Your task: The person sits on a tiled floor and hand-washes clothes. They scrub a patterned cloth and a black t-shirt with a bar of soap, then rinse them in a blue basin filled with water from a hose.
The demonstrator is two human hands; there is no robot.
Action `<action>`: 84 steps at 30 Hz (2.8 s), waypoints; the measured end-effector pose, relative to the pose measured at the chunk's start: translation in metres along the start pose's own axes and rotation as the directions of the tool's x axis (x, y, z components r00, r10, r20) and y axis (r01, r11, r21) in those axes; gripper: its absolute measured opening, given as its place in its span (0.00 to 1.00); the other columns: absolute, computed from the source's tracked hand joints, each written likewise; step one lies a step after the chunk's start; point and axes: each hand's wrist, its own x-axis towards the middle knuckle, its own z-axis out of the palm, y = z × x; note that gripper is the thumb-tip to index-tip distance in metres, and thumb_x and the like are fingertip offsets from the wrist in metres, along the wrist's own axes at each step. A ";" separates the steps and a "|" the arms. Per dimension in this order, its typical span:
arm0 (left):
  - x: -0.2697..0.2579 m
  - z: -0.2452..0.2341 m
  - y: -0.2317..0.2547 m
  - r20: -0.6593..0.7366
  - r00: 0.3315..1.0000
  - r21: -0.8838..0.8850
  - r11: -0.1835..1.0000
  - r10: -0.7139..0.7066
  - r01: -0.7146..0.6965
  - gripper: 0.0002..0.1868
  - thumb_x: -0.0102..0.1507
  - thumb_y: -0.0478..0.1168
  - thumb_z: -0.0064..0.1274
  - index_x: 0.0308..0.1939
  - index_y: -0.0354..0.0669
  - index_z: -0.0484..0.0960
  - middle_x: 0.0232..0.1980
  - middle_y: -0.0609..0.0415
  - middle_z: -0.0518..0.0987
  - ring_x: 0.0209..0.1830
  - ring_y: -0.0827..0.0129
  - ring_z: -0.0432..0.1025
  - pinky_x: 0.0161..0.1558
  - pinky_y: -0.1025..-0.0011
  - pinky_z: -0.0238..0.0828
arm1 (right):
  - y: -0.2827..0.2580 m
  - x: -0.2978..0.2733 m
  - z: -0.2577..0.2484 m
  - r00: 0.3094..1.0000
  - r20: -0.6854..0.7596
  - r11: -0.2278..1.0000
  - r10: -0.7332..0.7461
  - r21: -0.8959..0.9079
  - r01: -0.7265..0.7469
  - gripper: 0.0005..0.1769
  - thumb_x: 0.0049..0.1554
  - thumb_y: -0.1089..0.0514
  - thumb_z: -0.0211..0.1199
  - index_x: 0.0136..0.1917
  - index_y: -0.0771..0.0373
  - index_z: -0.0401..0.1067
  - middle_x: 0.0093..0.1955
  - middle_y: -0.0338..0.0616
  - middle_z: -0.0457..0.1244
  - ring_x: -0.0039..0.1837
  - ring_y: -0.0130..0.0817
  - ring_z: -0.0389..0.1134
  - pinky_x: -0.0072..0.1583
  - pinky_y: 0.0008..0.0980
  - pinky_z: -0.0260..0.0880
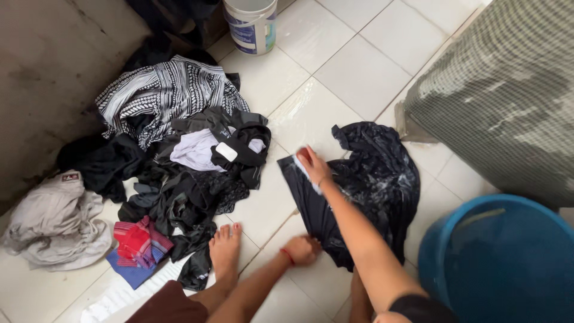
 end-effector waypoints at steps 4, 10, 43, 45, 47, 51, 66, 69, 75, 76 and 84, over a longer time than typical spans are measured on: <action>0.010 -0.044 -0.055 -0.580 0.803 0.059 0.990 0.140 -0.130 0.14 0.56 0.33 0.50 0.42 0.45 0.87 0.44 0.50 0.85 0.48 0.55 0.78 0.54 0.61 0.75 | 0.034 -0.158 0.008 0.972 -0.179 0.968 0.152 -0.173 -0.183 0.44 0.60 0.25 0.49 0.83 0.39 0.48 0.62 0.57 0.63 0.62 0.58 0.65 0.62 0.54 0.65; 0.000 -0.061 -0.067 -0.388 0.899 0.214 0.929 -0.201 0.300 0.29 0.60 0.42 0.49 0.67 0.48 0.73 0.75 0.47 0.65 0.77 0.55 0.55 0.72 0.48 0.50 | 0.073 -0.228 0.004 0.984 -0.156 0.907 -0.084 -0.420 0.011 0.45 0.57 0.29 0.55 0.81 0.41 0.50 0.57 0.58 0.63 0.58 0.58 0.66 0.56 0.56 0.66; -0.039 0.002 -0.067 -0.256 0.966 0.407 0.910 0.031 0.079 0.27 0.66 0.49 0.43 0.56 0.26 0.78 0.62 0.32 0.77 0.63 0.48 0.73 0.68 0.58 0.64 | 0.028 -0.158 0.049 0.891 0.190 0.717 -0.412 -0.536 0.446 0.30 0.54 0.34 0.61 0.68 0.39 0.67 0.53 0.64 0.60 0.52 0.59 0.64 0.50 0.54 0.67; -0.041 0.003 -0.071 -0.280 0.960 0.288 0.955 0.019 0.065 0.31 0.64 0.49 0.44 0.60 0.24 0.77 0.61 0.36 0.78 0.62 0.49 0.73 0.66 0.59 0.65 | 0.041 -0.158 0.044 0.839 0.156 0.656 -0.522 -0.556 0.511 0.30 0.57 0.38 0.59 0.72 0.34 0.68 0.53 0.64 0.60 0.50 0.58 0.64 0.50 0.54 0.66; -0.026 0.001 -0.072 -0.269 0.963 0.352 0.932 0.017 0.082 0.31 0.63 0.50 0.45 0.58 0.24 0.77 0.62 0.34 0.77 0.62 0.49 0.73 0.65 0.60 0.65 | 0.040 -0.089 0.022 0.960 0.049 0.799 -0.277 -0.542 0.258 0.30 0.61 0.33 0.58 0.66 0.53 0.64 0.56 0.63 0.61 0.55 0.58 0.64 0.57 0.54 0.66; -0.018 -0.006 -0.066 -0.184 0.980 0.348 0.928 -0.069 0.131 0.30 0.64 0.49 0.45 0.58 0.23 0.77 0.63 0.32 0.76 0.61 0.49 0.73 0.62 0.61 0.67 | 0.008 -0.053 -0.024 1.000 -0.025 0.862 -0.008 -0.507 -0.005 0.19 0.71 0.38 0.48 0.71 0.41 0.65 0.55 0.62 0.63 0.57 0.59 0.66 0.60 0.58 0.65; 0.004 -0.071 -0.034 0.285 0.887 0.266 0.919 -0.363 0.291 0.29 0.70 0.56 0.36 0.52 0.38 0.86 0.55 0.42 0.83 0.59 0.51 0.77 0.64 0.59 0.70 | 0.040 -0.028 -0.010 0.994 -0.102 0.970 0.040 -0.236 -0.064 0.38 0.64 0.34 0.59 0.81 0.33 0.49 0.66 0.66 0.56 0.57 0.70 0.60 0.58 0.55 0.63; 0.022 -0.084 -0.039 -0.280 0.957 0.348 0.920 -0.082 0.181 0.23 0.58 0.52 0.48 0.50 0.44 0.84 0.59 0.46 0.79 0.65 0.52 0.69 0.68 0.53 0.61 | 0.055 -0.112 -0.013 0.985 -0.149 0.953 -0.087 -0.299 0.039 0.49 0.58 0.33 0.62 0.84 0.48 0.46 0.58 0.59 0.62 0.60 0.58 0.64 0.61 0.52 0.65; -0.017 -0.044 -0.039 -0.399 0.916 0.187 0.976 -0.028 0.111 0.24 0.57 0.48 0.55 0.55 0.42 0.81 0.56 0.44 0.76 0.56 0.51 0.70 0.54 0.55 0.69 | 0.057 -0.221 -0.015 0.994 -0.109 0.933 0.015 -0.356 -0.053 0.52 0.49 0.37 0.70 0.79 0.48 0.50 0.55 0.52 0.63 0.61 0.54 0.64 0.62 0.51 0.62; -0.029 -0.035 -0.034 -0.317 0.945 0.132 0.982 -0.086 0.133 0.24 0.59 0.48 0.55 0.56 0.40 0.81 0.55 0.45 0.76 0.55 0.53 0.70 0.53 0.55 0.69 | 0.059 -0.228 -0.020 0.998 -0.030 0.928 -0.057 -0.371 0.042 0.52 0.49 0.38 0.70 0.80 0.48 0.50 0.55 0.51 0.62 0.60 0.52 0.64 0.62 0.50 0.62; -0.084 -0.027 -0.005 -0.350 0.890 0.408 0.903 0.291 -0.134 0.25 0.59 0.50 0.55 0.59 0.50 0.78 0.48 0.49 0.77 0.50 0.56 0.70 0.59 0.50 0.66 | 0.074 -0.263 -0.034 0.927 0.245 0.929 -0.284 -0.171 0.329 0.53 0.49 0.44 0.69 0.82 0.49 0.49 0.51 0.50 0.62 0.57 0.49 0.65 0.62 0.49 0.62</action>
